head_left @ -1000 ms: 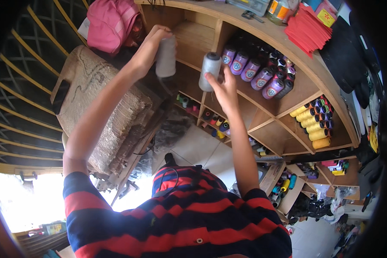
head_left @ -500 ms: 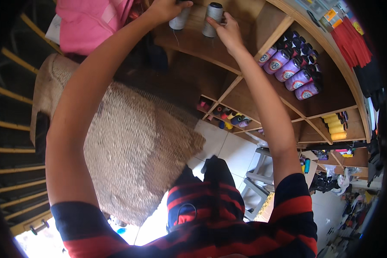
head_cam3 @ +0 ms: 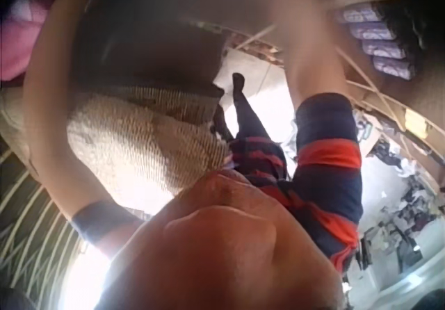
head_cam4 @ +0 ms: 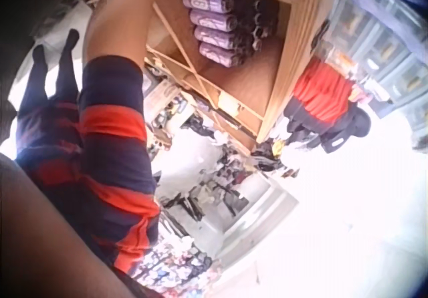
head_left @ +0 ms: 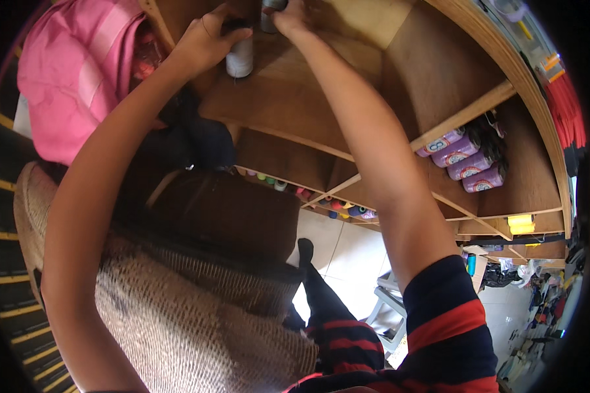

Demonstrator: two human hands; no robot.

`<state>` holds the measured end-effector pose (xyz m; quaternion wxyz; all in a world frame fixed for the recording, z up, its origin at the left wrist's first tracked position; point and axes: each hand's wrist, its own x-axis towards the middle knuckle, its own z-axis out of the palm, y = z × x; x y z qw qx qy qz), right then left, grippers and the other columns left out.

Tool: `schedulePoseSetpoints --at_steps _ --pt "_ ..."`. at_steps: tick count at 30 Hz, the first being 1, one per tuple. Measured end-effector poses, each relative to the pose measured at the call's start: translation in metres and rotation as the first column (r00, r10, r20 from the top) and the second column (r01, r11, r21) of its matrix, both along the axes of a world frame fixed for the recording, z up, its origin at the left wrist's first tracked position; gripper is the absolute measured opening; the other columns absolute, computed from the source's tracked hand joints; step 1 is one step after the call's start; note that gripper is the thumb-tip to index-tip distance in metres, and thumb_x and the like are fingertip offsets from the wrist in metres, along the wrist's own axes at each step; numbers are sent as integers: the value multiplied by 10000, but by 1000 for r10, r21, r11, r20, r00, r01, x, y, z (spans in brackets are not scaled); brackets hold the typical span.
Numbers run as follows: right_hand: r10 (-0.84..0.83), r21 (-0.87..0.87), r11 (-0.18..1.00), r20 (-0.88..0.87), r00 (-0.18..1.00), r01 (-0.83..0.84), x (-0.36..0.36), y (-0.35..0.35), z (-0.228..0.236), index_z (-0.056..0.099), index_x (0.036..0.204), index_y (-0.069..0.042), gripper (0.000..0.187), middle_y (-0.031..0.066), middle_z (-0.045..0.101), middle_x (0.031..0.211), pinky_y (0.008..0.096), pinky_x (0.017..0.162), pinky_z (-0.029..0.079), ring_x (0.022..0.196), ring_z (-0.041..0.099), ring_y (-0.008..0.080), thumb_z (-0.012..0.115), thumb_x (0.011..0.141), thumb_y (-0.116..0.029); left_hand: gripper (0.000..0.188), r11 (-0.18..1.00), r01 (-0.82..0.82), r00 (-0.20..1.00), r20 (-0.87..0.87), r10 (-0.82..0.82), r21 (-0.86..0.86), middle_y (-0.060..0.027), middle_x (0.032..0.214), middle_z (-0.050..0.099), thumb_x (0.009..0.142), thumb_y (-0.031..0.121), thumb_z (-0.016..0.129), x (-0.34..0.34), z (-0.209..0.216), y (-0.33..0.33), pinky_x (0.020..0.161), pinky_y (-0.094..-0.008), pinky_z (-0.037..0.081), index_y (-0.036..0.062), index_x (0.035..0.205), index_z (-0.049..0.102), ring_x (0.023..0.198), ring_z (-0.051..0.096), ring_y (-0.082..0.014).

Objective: The person selects spools of thread from cardboard boxes on the floor and places them onto shelves in a wooden storage unit, grouping them by color.

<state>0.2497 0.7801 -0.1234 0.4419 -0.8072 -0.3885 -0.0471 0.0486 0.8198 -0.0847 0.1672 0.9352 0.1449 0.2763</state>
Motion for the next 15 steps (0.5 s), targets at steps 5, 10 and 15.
schedulePoseSetpoints --at_steps 5,10,15 --pt "-92 114 988 -136 986 108 45 66 -22 608 1106 -76 436 218 610 1118 464 955 423 1112 533 401 604 784 -369 391 998 -11 1000 8 12 -65 -169 1035 649 854 290 663 2 -2 0 847 -360 486 26 1124 562 972 633 -280" --pt "-9 33 999 82 997 6 45 94 -39 658 1000 -58 338 244 640 1002 465 878 483 999 599 399 659 763 -299 381 987 -135 990 -59 130 -83 -167 1048 644 864 282 660 -5 -3 -6 844 -351 482 27 1127 556 978 632 -289" --pt "-3 50 999 2 1000 3 43 72 -24 665 960 -61 262 226 656 950 468 834 499 958 620 383 669 748 -213 421 999 -40 998 52 40 -17 -179 1023 644 855 317 665 5 -11 -1 836 -361 483 14 1123 550 986 630 -309"
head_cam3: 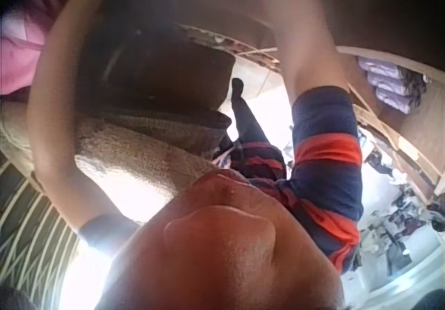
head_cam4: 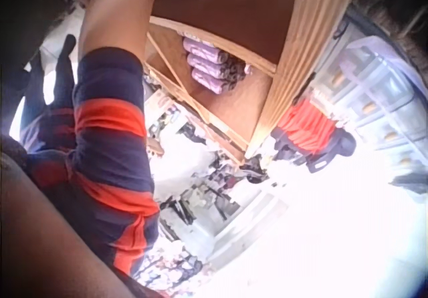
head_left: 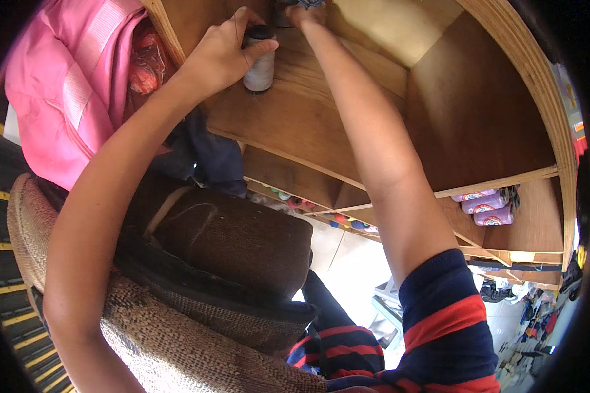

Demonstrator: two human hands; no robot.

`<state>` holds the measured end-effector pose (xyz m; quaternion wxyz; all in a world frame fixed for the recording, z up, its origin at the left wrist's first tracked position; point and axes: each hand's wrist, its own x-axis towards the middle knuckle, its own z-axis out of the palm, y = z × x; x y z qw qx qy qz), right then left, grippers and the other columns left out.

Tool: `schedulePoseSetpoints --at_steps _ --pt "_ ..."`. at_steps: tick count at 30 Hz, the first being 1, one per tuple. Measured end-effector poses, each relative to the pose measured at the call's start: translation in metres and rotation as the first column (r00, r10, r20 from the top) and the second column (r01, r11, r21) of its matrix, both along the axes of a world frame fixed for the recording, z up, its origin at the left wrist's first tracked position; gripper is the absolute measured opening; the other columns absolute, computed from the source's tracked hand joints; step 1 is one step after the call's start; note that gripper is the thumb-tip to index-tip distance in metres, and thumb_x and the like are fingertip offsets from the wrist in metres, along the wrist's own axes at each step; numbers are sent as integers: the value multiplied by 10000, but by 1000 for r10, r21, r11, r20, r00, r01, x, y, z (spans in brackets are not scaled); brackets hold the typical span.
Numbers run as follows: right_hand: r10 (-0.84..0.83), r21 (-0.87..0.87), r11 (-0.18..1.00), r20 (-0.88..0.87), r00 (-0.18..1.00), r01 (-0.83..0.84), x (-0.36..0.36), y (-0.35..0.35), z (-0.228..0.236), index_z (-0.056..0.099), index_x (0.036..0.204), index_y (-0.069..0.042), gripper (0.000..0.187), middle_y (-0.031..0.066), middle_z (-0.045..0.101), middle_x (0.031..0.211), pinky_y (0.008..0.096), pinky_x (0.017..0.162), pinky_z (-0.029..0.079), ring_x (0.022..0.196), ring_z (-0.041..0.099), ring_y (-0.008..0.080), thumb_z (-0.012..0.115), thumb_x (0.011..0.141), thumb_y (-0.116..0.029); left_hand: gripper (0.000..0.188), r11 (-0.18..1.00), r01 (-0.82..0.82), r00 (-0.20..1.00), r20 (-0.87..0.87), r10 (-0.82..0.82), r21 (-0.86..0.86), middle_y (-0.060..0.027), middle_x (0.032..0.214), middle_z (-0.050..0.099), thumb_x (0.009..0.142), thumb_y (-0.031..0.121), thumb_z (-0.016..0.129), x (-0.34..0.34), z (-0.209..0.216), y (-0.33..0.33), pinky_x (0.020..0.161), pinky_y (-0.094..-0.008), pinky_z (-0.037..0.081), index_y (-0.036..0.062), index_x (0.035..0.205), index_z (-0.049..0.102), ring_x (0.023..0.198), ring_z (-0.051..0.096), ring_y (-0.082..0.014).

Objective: The person selects spools of thread from cardboard boxes on the floor and places them onto shelves in a wooden storage unit, grouping them by color.

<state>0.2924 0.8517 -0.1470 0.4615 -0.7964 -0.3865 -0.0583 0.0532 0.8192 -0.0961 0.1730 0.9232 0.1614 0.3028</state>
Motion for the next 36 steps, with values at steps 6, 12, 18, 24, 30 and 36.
schedulePoseSetpoints --at_steps 6,12,18,24,30,36 --pt "-10 127 992 -120 993 25 12 -9 -11 637 931 -5 203 210 664 887 447 765 503 867 643 341 620 794 -154 429 999 -23 1000 -11 23 -38 -188 1041 638 852 314 666 8 4 -8 842 -378 481 12 1130 539 1009 617 -338" --pt "130 354 935 -427 895 33 -68 -81 -13 602 916 44 249 216 647 914 414 852 453 950 611 334 509 697 -30 504 1000 -8 999 46 9 -10 -272 964 623 854 352 644 9 -6 -1 816 -440 491 -36 1129 476 949 597 -424" --pt "491 174 870 -237 838 -461 -121 -158 -12 562 1045 30 335 181 643 964 372 804 482 898 615 288 635 738 -80 531 999 38 989 145 -42 28 -246 971 639 839 360 664 3 -6 -1 819 -435 495 -49 1136 502 947 607 -419" --pt "301 46 953 -23 953 -300 -118 -155 -7 566 945 25 407 211 651 887 409 737 490 813 639 328 781 699 -216 528 997 47 993 109 -40 -65 -213 1086 618 861 356 659 1 -1 -6 847 -385 483 -10 1199 483 965 630 -299" --pt "-104 191 978 82 991 87 -59 -111 -28 585 929 27 406 223 650 885 458 776 475 874 620 387 794 691 -227 619 1000 6 1000 17 -7 20 -255 1107 592 859 387 647 3 -14 -7 844 -392 479 5 1285 411 937 627 -313" --pt "-187 248 959 202 961 135 -25 -74 -33 592 983 17 418 207 628 922 471 828 448 922 579 403 797 680 -186 515 984 127 986 -91 -139 -124 -253 1131 556 833 271 651 0 -11 -5 964 -412 416 40 1238 434 1119 519 -388"
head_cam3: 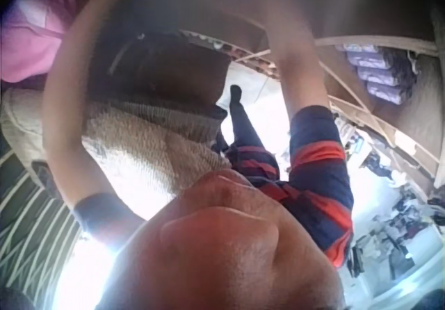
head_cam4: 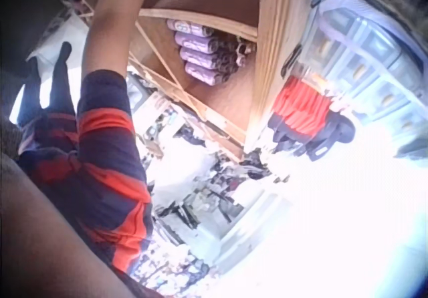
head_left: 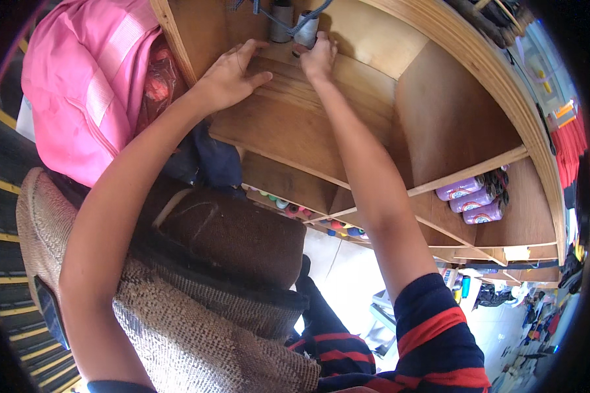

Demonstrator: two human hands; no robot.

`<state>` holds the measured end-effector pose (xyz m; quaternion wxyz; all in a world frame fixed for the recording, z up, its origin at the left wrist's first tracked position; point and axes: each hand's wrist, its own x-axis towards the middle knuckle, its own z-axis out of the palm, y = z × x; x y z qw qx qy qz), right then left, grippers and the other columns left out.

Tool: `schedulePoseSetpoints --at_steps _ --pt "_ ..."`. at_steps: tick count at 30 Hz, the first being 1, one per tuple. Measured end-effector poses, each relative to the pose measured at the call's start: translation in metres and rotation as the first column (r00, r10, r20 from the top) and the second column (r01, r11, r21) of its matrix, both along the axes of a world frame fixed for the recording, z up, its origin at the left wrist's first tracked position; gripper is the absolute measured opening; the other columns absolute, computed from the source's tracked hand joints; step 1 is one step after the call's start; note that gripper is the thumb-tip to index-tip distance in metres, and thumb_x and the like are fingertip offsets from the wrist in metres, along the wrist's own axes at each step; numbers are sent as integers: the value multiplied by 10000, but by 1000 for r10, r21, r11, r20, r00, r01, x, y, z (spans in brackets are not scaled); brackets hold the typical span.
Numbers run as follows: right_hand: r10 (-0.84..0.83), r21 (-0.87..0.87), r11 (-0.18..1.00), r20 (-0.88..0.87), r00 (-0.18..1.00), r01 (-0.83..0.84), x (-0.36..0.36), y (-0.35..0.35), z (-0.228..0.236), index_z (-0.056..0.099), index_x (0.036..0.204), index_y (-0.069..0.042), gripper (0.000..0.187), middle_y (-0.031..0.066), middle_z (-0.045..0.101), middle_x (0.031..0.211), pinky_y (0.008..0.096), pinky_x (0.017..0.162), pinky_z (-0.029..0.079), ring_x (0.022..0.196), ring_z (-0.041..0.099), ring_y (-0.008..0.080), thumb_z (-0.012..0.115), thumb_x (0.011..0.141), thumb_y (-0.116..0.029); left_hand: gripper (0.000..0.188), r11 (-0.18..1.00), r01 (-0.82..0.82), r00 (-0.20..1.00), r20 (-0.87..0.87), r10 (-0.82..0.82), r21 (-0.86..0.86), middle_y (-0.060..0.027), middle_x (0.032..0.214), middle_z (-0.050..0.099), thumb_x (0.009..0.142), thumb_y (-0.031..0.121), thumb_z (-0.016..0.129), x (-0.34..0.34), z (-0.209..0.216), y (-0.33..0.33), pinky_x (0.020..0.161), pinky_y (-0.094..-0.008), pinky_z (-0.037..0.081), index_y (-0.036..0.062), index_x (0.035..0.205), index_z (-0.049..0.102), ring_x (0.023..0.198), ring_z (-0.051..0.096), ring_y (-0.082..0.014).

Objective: The person selects spools of thread from cardboard boxes on the floor and places them onto shelves in a wooden storage unit, grouping them by color.

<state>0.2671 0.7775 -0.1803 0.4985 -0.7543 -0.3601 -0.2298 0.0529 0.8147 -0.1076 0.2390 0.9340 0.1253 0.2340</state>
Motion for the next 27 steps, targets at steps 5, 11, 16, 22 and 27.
schedulePoseSetpoints --at_steps 5,11,16,22,27 --pt "41 -79 996 26 999 -38 28 24 -10 545 988 -4 396 181 570 983 452 787 498 935 547 370 762 697 -162 485 998 -29 999 -46 26 -59 -242 1125 561 821 238 657 1 4 -2 951 -423 424 28 1208 455 1109 523 -386" --pt "334 438 870 -183 925 -227 45 42 -16 516 846 2 509 166 580 811 426 709 436 781 553 363 873 583 -248 462 999 -44 998 -41 43 -26 -245 1139 560 819 234 656 2 10 -4 948 -421 429 17 1189 485 1100 527 -395" --pt "86 155 984 1 996 -85 53 41 -21 472 815 -8 531 147 562 782 425 682 431 764 550 326 879 576 -252 440 998 -62 995 -74 60 -26 -247 1147 559 822 239 650 3 7 -4 951 -414 429 23 1178 509 1098 529 -397" --pt "178 155 976 -168 970 -152 33 28 -6 484 921 13 550 178 570 887 448 734 444 848 560 352 865 597 -215 392 999 -52 996 -77 52 4 -260 1104 590 825 242 648 0 5 -1 935 -412 439 18 1133 554 1076 554 -382" --pt "36 -163 986 31 999 -31 30 17 -27 455 1128 45 603 251 523 1128 462 900 408 1058 507 412 776 711 -250 377 998 4 980 -196 -17 -67 -259 1090 603 838 275 627 1 1 0 926 -414 446 11 1104 588 1063 566 -380"
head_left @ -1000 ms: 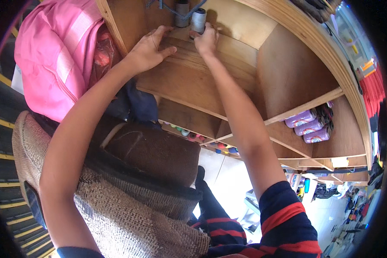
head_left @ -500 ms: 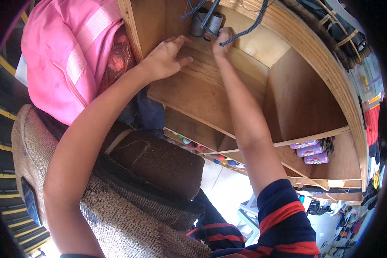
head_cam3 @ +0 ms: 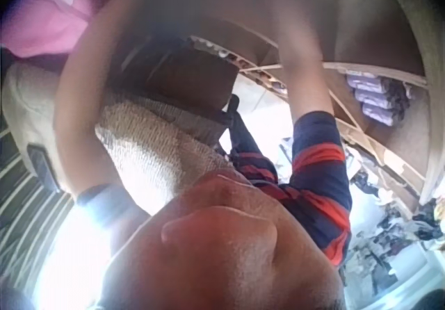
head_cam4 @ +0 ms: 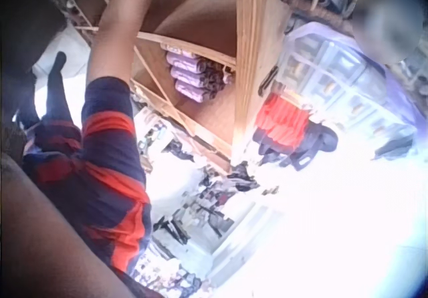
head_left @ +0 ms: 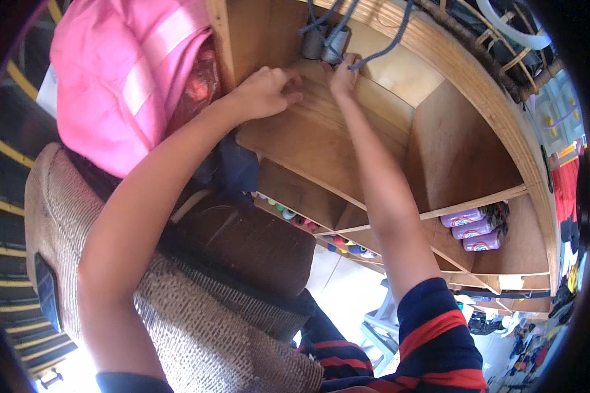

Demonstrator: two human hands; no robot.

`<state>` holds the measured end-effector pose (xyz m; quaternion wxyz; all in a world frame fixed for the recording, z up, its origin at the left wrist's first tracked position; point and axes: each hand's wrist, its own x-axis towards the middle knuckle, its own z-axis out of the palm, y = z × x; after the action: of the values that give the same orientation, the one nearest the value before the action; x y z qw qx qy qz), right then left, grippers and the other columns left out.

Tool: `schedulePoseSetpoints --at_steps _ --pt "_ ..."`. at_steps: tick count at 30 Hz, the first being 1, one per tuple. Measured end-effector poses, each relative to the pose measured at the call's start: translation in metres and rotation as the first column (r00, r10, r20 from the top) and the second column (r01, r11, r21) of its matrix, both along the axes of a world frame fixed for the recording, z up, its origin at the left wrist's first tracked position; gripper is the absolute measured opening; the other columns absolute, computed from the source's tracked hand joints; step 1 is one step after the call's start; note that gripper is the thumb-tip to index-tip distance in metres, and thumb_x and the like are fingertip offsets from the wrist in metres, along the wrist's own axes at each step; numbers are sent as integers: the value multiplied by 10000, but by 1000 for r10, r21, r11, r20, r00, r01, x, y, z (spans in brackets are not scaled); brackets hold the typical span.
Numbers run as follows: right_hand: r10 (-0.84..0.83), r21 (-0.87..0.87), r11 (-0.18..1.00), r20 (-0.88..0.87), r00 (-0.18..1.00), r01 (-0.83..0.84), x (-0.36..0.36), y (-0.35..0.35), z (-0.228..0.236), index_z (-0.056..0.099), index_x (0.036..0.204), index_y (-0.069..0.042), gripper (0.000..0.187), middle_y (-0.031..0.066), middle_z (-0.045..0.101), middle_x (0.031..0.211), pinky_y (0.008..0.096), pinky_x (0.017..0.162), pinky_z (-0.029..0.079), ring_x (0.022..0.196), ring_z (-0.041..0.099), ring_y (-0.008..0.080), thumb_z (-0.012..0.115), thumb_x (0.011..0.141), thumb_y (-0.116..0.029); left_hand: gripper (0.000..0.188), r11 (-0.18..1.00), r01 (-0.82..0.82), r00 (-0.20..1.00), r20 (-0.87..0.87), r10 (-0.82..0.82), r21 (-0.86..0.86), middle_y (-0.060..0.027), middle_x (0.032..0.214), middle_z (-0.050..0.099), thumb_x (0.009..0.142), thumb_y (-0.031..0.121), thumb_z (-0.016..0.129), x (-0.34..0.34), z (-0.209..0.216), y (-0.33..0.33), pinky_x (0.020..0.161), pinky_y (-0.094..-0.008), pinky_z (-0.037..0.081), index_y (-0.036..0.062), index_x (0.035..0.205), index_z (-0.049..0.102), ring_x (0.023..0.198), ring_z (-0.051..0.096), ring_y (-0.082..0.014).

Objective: The person selects spools of thread from cardboard boxes on the floor and places them onto shelves in a wooden storage unit, grouping them by color.

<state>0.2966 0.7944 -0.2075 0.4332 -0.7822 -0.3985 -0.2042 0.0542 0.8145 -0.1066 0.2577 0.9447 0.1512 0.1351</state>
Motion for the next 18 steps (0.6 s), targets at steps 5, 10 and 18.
schedulePoseSetpoints --at_steps 5,10,18 --pt "194 -210 957 -45 980 -199 -35 -36 2 412 1269 78 619 323 395 1330 465 1075 278 1296 315 450 655 815 -266 285 959 8 1000 9 -11 282 -176 889 669 853 274 606 -4 -17 6 817 -421 493 49 1029 609 889 635 -347" --pt "210 -403 828 -424 881 -391 -102 -110 47 441 1310 6 582 255 443 1338 468 1050 319 1249 394 422 609 858 -320 270 981 151 956 -269 -114 123 -159 860 670 858 276 602 -38 16 -20 773 -428 496 49 1005 612 827 635 -344" --pt "449 -495 752 -101 888 -436 -167 -231 31 500 1251 42 550 239 414 1368 464 1107 250 1339 298 366 575 883 -360 244 955 292 884 -398 -246 59 -167 899 670 859 248 606 -103 55 -59 776 -434 492 37 982 614 889 643 -337"
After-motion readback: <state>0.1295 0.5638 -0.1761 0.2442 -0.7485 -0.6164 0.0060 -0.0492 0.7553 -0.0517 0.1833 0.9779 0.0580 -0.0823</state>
